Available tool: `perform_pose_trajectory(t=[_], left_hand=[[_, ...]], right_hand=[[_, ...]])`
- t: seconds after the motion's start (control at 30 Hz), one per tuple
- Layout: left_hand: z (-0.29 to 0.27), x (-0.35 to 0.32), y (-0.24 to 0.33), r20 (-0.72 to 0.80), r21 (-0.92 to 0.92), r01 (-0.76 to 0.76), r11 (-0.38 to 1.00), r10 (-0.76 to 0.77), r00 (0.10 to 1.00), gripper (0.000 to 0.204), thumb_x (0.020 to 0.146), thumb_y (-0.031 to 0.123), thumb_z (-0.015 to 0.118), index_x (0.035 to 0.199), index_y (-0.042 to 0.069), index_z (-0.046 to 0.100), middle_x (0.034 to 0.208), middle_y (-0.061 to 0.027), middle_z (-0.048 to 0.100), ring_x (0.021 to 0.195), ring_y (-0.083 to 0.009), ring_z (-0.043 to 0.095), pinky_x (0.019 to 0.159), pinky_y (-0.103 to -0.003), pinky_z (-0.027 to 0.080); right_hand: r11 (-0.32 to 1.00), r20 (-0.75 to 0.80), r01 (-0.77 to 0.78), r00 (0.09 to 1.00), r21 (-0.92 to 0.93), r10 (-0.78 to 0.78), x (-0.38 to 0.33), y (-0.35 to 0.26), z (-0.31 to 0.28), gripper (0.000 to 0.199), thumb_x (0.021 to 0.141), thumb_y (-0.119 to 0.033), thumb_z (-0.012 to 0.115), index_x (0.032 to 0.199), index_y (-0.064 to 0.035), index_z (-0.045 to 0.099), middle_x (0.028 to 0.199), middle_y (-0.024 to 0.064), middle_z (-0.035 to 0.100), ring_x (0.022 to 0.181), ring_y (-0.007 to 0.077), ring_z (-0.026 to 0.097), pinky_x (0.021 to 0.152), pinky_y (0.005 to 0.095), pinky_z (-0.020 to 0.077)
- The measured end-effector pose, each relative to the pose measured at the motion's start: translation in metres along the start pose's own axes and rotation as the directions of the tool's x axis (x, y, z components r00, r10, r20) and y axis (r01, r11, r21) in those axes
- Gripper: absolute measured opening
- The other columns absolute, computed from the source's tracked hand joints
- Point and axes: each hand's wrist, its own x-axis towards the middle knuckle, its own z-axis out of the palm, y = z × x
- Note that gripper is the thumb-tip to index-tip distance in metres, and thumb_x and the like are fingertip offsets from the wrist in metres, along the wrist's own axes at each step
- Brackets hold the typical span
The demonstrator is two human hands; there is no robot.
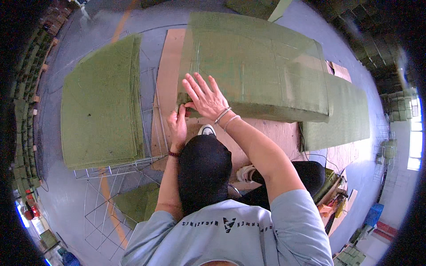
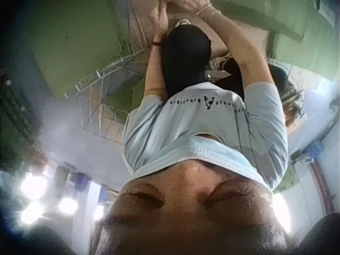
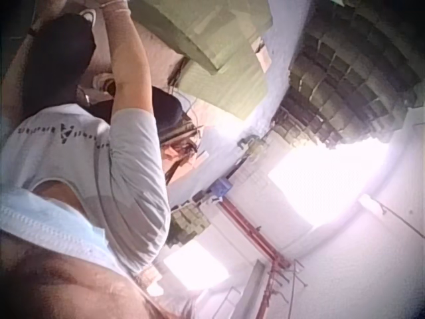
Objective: Assembling fabric covers onto wire frames and securing them with hot glue to create padded blocks.
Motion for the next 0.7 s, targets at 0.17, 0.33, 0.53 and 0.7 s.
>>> perform_pose_trajectory(t=[0.17,0.33,0.53,0.7], left_hand=[[0.003,0.0,-0.003,0.038,0.006,0.04,0.999,-0.04,0.998,0.031,0.1,0.024,0.058,0.088,-0.003,0.067,0.074,-0.0014,0.064,0.072,-0.0074,0.055,0.064,-0.028,0.045],[0.007,0.002,-0.019,-0.009,-0.213,0.008,0.977,-0.01,1.0,0.034,0.101,0.026,0.057,0.088,-0.003,0.068,0.077,0.0002,0.064,0.072,-0.0066,0.054,0.064,-0.026,0.045],[0.004,0.006,-0.019,0.016,-0.109,0.012,0.994,-0.01,1.0,0.035,0.1,0.027,0.058,0.088,-0.005,0.067,0.075,-0.0006,0.064,0.076,-0.0076,0.057,0.067,-0.026,0.046],[0.007,0.004,-0.009,0.044,-0.085,-0.075,0.994,0.079,0.996,0.037,0.101,0.028,0.057,0.088,-0.005,0.068,0.077,-0.0016,0.067,0.078,-0.0081,0.058,0.07,-0.028,0.048]], right_hand=[[0.998,0.021,-0.028,0.999,0.054,0.027,-0.001,-0.001,-0.003,0.087,0.088,-0.062,0.049,0.152,-0.0074,0.025,0.157,0.009,0.029,0.143,0.0279,0.031,0.112,0.0537,0.0293],[0.935,-0.002,-0.304,0.951,0.183,0.309,0.023,-0.018,-0.006,0.086,0.092,-0.065,0.038,0.153,-0.0068,0.021,0.159,0.0096,0.024,0.146,0.0269,0.024,0.118,0.0529,0.02],[0.992,0.018,-0.107,0.994,0.063,0.106,0.021,-0.017,-0.001,0.079,0.095,-0.057,0.04,0.154,-0.0088,0.02,0.159,0.0102,0.025,0.145,0.0274,0.026,0.116,0.0546,0.0237],[0.996,0.038,-0.055,0.998,0.063,0.053,0.011,-0.018,0.001,0.081,0.094,-0.057,0.044,0.154,-0.0082,0.021,0.158,0.0104,0.027,0.143,0.0267,0.03,0.115,0.0515,0.0258]])
